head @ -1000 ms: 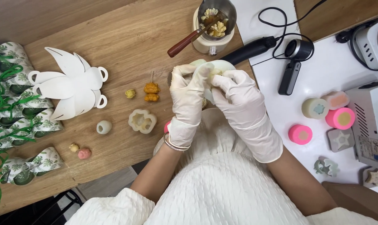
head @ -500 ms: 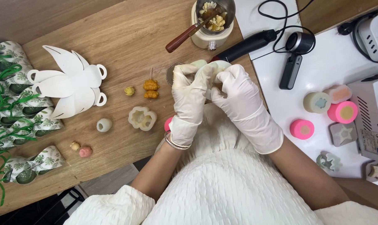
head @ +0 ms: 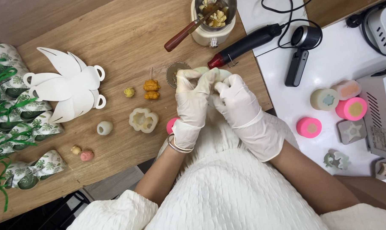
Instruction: The person demolds shaped wax candles from silicone molds by flexing and peeling the molds, sets the finished candles on the table, and places one candle onto a wooden shelf. They then press a wax piece into a pink silicone mold and continue flexing the mold to release the candle.
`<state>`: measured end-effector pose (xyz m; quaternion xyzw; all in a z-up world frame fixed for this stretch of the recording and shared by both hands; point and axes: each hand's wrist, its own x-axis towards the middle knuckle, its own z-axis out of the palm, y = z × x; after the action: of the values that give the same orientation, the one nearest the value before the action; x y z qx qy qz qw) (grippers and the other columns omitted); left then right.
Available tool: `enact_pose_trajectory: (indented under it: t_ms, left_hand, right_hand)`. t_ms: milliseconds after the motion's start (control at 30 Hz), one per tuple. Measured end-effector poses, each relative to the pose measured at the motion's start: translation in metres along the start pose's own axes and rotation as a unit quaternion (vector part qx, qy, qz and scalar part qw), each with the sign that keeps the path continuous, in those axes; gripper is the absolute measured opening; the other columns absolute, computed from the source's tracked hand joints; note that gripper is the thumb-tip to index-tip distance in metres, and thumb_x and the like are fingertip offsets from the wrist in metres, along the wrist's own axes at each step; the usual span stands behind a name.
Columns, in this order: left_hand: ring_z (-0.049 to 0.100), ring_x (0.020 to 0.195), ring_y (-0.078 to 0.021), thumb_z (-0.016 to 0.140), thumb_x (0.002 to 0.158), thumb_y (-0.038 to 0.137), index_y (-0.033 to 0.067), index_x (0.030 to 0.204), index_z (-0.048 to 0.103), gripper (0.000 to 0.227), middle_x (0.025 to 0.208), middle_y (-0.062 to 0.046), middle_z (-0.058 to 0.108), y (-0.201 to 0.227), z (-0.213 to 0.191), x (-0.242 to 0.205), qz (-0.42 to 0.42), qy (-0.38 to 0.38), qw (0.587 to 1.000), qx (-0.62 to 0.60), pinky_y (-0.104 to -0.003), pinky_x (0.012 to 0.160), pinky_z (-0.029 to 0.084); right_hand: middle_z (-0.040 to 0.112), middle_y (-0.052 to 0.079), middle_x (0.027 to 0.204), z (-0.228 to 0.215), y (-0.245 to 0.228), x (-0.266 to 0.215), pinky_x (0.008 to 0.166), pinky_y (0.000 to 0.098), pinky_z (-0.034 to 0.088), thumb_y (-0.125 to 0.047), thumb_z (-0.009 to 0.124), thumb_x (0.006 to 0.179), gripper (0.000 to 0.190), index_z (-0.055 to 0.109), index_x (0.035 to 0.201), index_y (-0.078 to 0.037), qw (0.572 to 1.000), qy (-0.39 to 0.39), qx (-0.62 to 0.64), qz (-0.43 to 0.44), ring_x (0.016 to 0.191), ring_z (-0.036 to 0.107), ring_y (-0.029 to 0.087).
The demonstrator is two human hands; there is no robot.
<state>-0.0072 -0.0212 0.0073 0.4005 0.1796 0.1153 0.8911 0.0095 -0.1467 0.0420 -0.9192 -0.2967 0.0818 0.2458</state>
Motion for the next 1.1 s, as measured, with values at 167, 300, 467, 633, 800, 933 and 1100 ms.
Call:
enact_pose_trajectory:
  t_ms: [167, 300, 467, 633, 800, 933, 1100]
  left_hand:
    - [0.066, 0.092, -0.0122, 0.078, 0.095, 0.007, 0.0047, 0.108, 0.047, 0.034, 0.105, -0.009, 0.066, 0.006, 0.0, 0.009, 0.039, -0.017, 0.996, 0.075, -0.026, 0.077, 0.056]
    - [0.064, 0.092, -0.0103, 0.078, 0.095, 0.008, 0.0048, 0.107, 0.047, 0.034, 0.105, -0.008, 0.066, 0.0, -0.003, 0.014, 0.029, -0.039, 0.996, 0.074, -0.026, 0.077, 0.055]
    - [0.064, 0.092, -0.01, 0.079, 0.093, 0.005, 0.0052, 0.105, 0.048, 0.034, 0.105, -0.007, 0.066, -0.005, -0.008, 0.015, 0.032, -0.021, 0.997, 0.074, -0.026, 0.079, 0.056]
    - [0.066, 0.091, -0.0118, 0.079, 0.093, 0.003, 0.0054, 0.104, 0.048, 0.033, 0.104, -0.009, 0.067, -0.02, -0.027, 0.018, 0.038, 0.003, 0.997, 0.062, -0.027, 0.081, 0.057]
    - [0.066, 0.088, -0.0122, 0.078, 0.093, 0.002, 0.0051, 0.103, 0.047, 0.032, 0.101, -0.009, 0.068, -0.014, -0.023, 0.013, 0.03, 0.035, 0.995, 0.084, -0.027, 0.077, 0.058]
    - [0.067, 0.084, -0.0126, 0.076, 0.092, 0.003, 0.0066, 0.102, 0.045, 0.033, 0.097, -0.008, 0.066, 0.001, -0.014, 0.012, 0.011, 0.019, 0.997, 0.068, -0.027, 0.071, 0.057]
    - [0.064, 0.089, -0.011, 0.078, 0.094, 0.002, 0.0065, 0.103, 0.046, 0.034, 0.1, -0.006, 0.063, 0.007, -0.016, 0.017, 0.047, -0.018, 0.996, 0.075, -0.026, 0.076, 0.057]
  right_hand:
    - [0.057, 0.011, 0.099, 0.001, -0.011, 0.002, 0.068, 0.0387, 0.054, -0.011, 0.082, 0.086, 0.022, 0.072, 0.106, -0.01, 0.977, 0.213, -0.019, -0.021, 0.082, 0.065, 0.028]
    - [0.059, 0.008, 0.099, -0.006, 0.004, 0.004, 0.069, 0.0382, 0.055, -0.012, 0.082, 0.086, 0.02, 0.073, 0.103, -0.01, 0.98, 0.198, 0.008, -0.019, 0.08, 0.066, 0.026]
    - [0.059, 0.008, 0.094, -0.012, 0.0, 0.008, 0.063, 0.0371, 0.053, -0.016, 0.082, 0.086, 0.014, 0.076, 0.097, -0.01, 0.984, 0.091, 0.128, 0.078, 0.07, 0.063, 0.024]
    - [0.061, 0.007, 0.102, 0.007, 0.002, 0.005, 0.073, 0.0362, 0.056, -0.016, 0.08, 0.088, 0.022, 0.075, 0.109, -0.01, 0.987, 0.143, 0.064, -0.022, 0.089, 0.066, 0.025]
    - [0.061, 0.007, 0.097, 0.019, 0.002, 0.002, 0.068, 0.0375, 0.055, -0.023, 0.081, 0.084, 0.024, 0.074, 0.104, -0.012, 0.996, 0.092, -0.01, -0.014, 0.089, 0.067, 0.026]
    - [0.06, 0.009, 0.1, 0.016, 0.002, 0.009, 0.072, 0.0386, 0.055, -0.02, 0.079, 0.087, 0.019, 0.067, 0.097, -0.01, 0.994, 0.105, 0.015, -0.027, 0.09, 0.066, 0.027]
    - [0.059, 0.009, 0.098, -0.003, 0.002, 0.019, 0.072, 0.0385, 0.055, -0.014, 0.079, 0.086, 0.018, 0.064, 0.095, -0.01, 0.989, 0.132, 0.015, -0.064, 0.088, 0.066, 0.029]
